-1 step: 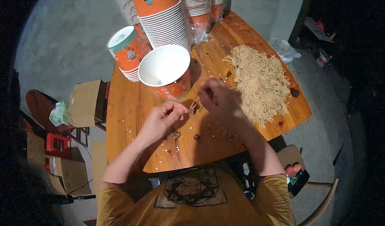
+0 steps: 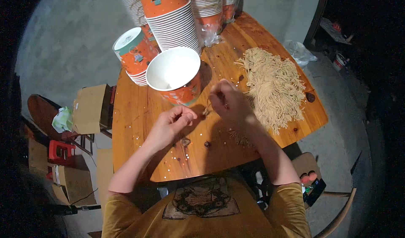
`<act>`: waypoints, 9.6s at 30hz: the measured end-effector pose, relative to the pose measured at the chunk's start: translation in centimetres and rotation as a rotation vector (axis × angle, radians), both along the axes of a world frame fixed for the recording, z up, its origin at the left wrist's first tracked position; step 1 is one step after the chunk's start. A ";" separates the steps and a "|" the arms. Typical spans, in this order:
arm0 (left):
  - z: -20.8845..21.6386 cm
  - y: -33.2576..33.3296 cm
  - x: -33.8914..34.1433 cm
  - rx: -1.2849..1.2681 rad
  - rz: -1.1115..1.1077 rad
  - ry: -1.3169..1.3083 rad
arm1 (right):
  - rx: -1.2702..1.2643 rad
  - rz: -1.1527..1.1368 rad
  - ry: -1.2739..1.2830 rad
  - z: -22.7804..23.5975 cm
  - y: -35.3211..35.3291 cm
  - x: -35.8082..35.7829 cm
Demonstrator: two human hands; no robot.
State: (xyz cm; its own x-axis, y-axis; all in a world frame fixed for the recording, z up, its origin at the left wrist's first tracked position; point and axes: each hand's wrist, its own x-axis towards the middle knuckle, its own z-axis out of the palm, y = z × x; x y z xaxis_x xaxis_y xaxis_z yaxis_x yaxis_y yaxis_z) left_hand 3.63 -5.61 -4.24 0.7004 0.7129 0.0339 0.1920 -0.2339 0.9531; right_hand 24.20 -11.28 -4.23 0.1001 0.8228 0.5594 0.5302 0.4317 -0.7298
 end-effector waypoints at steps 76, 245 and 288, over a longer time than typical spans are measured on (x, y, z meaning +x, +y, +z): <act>5.6 -0.1 -3.3 0.949 -0.146 0.307 | -0.093 0.215 0.374 -2.3 -0.4 -6.5; 4.6 4.1 2.4 -0.227 -0.109 0.008 | -0.511 0.059 -0.026 4.1 -1.0 0.3; 5.1 5.3 4.7 -0.587 -0.248 0.067 | -0.345 -0.105 0.383 0.7 -1.5 -3.0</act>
